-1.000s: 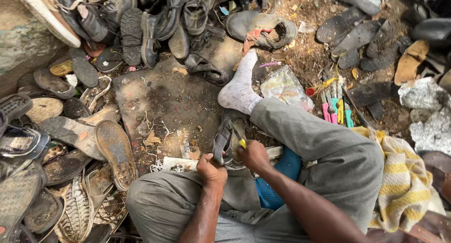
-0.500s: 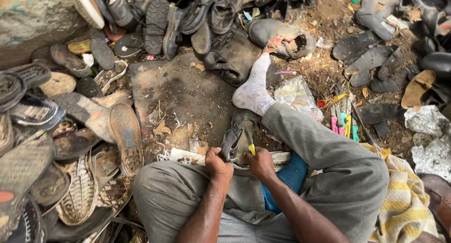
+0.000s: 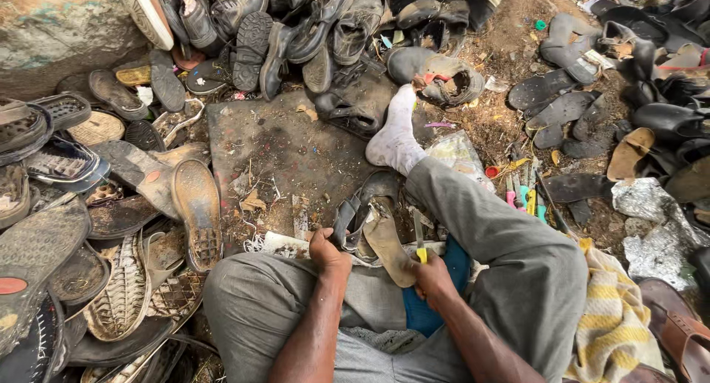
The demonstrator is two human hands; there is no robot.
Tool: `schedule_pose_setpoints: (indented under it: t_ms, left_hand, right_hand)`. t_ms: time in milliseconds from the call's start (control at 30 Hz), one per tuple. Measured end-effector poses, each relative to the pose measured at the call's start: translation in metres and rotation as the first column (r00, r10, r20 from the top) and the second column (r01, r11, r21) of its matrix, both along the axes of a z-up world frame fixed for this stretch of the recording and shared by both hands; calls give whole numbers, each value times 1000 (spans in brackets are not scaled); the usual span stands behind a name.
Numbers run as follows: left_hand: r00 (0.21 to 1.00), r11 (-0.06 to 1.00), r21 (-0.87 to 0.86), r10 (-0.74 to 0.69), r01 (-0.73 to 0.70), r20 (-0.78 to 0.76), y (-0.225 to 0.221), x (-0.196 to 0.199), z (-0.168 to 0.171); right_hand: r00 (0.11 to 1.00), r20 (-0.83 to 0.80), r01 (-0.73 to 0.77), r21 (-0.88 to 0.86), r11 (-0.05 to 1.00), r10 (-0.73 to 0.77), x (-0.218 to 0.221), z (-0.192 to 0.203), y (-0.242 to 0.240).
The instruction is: The person repairs shoes while sitting on the ground, using a knife to trim material and a tool to work on the soles and straps of various footwear items.
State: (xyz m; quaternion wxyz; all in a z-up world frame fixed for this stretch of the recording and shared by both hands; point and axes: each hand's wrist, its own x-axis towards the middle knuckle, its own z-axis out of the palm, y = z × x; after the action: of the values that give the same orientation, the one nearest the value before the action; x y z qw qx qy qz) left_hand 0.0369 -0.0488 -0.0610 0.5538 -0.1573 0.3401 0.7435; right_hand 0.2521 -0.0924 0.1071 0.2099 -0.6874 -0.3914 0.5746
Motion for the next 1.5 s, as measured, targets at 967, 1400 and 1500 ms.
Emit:
schedule_pose_setpoints:
  t_ms: [967,1400,1500]
  left_hand:
    - [999,995,-99,-6,1,-47,2,-12,30]
    - [995,997,-64,39,-45,-94,7,-13,2]
    - [997,999,-31,38,-40,-67,7,-12,3]
  right_hand:
    - [848,255,293,506,811,-465,160,-24,239]
    - [776,610,-561,547,622,163,-58,-74,63]
    - [714,668,-637,495,592,209,-60,-73,66]
